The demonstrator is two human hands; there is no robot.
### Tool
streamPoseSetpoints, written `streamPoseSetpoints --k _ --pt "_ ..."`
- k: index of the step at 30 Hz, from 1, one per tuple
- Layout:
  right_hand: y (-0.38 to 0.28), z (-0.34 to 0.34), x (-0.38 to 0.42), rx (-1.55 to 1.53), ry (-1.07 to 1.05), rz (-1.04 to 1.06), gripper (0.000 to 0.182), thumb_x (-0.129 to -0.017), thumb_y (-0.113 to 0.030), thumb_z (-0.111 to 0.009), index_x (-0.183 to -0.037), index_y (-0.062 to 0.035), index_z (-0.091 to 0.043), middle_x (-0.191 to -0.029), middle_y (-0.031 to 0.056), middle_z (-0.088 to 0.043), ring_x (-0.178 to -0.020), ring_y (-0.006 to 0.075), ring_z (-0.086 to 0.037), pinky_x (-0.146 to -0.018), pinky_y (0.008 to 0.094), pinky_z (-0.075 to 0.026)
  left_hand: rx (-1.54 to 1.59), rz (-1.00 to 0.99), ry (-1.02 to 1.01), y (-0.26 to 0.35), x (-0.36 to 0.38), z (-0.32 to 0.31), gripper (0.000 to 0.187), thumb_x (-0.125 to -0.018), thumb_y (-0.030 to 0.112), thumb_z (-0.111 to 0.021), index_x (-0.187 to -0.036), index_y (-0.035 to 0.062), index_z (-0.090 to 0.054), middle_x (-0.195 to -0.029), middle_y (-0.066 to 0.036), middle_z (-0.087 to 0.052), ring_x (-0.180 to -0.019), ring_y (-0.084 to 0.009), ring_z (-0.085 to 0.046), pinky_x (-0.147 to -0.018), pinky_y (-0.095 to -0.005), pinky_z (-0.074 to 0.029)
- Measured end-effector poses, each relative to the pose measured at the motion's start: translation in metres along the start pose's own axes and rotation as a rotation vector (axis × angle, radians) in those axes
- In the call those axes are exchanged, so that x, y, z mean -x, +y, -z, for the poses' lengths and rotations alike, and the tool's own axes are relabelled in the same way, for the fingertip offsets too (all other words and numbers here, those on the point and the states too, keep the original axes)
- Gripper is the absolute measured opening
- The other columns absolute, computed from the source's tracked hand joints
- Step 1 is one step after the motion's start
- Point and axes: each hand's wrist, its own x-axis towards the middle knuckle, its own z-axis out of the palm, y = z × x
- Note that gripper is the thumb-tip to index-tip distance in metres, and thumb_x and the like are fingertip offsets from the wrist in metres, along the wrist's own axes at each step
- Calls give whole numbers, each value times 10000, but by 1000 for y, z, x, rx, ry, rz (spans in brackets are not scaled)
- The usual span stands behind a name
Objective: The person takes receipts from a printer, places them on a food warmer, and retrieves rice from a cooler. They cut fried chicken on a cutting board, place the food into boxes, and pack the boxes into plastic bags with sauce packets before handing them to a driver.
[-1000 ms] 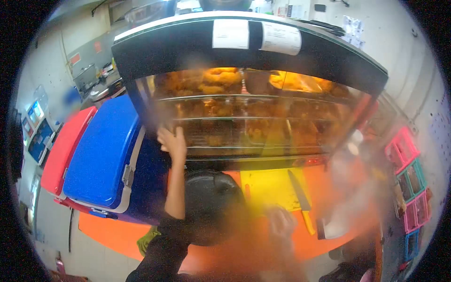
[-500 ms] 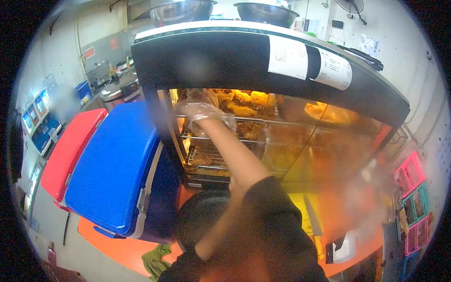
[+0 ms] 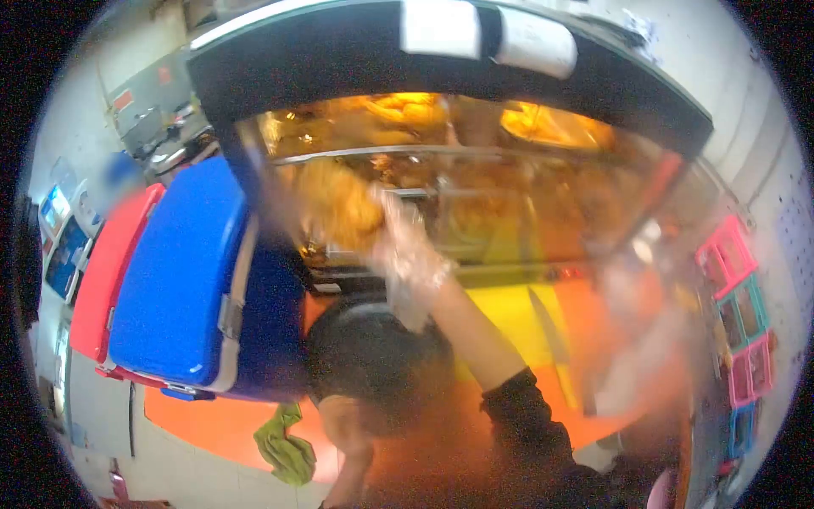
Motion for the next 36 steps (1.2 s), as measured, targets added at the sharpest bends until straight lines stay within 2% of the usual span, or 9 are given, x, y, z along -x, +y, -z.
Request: streamPoseSetpoints --k 5,7,9,12,16,20,23,33,36 --pt "5 136 185 293 409 -271 514 -875 -345 -472 -1259 -10 -401 -1164 206 -524 -992 349 -555 -805 452 -481 -154 107 97 9 57 35 67 -768 44 -475 -730 34 -530 -780 -107 -535 -795 -256 -485 -759 -372 -388" --pt "-31 182 238 1636 227 51 528 -870 -355 -492 -1254 -3 -403 -1118 221 -547 -963 347 -565 -849 448 -456 -289 115 112 14 74 50 66 -777 45 -478 -739 25 -528 -778 -109 -525 -789 -245 -482 -747 -364 -385" --pt "-28 221 255 1693 951 -179 575 -864 -373 -494 -1280 5 -371 -1216 255 -468 -1056 387 -502 -925 436 -395 -351 92 148 21 79 40 68 -780 46 -479 -741 22 -529 -778 -111 -524 -788 -242 -482 -744 -354 -386" --pt "8 301 268 2865 835 283 626 -852 -398 -500 -1315 -11 -336 -1314 269 -352 -1162 435 -394 -969 440 -346 -295 241 271 45 90 29 72 -781 28 -479 -733 21 -533 -765 -108 -525 -780 -238 -487 -735 -328 -388" --pt "7 198 241 2581 1005 99 655 -837 -406 -516 -1339 -37 -314 -1321 269 -330 -1224 433 -325 -979 438 -340 -257 210 168 56 91 23 107 -758 -41 -466 -718 28 -537 -744 -98 -542 -755 -233 -500 -708 -320 -394" --pt "-40 89 140 1833 456 290 568 -866 -305 -485 -1301 20 -317 -1276 197 -416 -1146 396 -416 -950 447 -355 -322 82 82 61 89 30 111 -729 -43 -477 -697 34 -550 -703 -83 -565 -715 -228 -506 -693 -324 -391" --pt "-20 74 65 1894 579 907 555 -848 -247 -516 -1288 25 -316 -1186 211 -457 -1062 392 -459 -884 447 -392 -316 91 96 60 85 46 118 -719 -47 -470 -689 37 -547 -699 -80 -564 -696 -228 -507 -677 -325 -387" --pt "34 31 -5 1817 522 627 566 -774 -165 -569 -1257 27 -343 -973 213 -515 -901 363 -523 -795 450 -420 -353 12 105 20 51 66 120 -795 15 -454 -696 12 -522 -717 -89 -534 -730 -210 -480 -664 -303 -370" --pt "27 45 -3 2043 -156 470 524 -825 -145 -492 -1316 -61 -328 -1225 176 -393 -1097 341 -433 -946 413 -341 -360 -22 17 24 24 50 102 -713 -31 -470 -674 33 -540 -682 -84 -565 -678 -228 -508 -635 -319 -385"
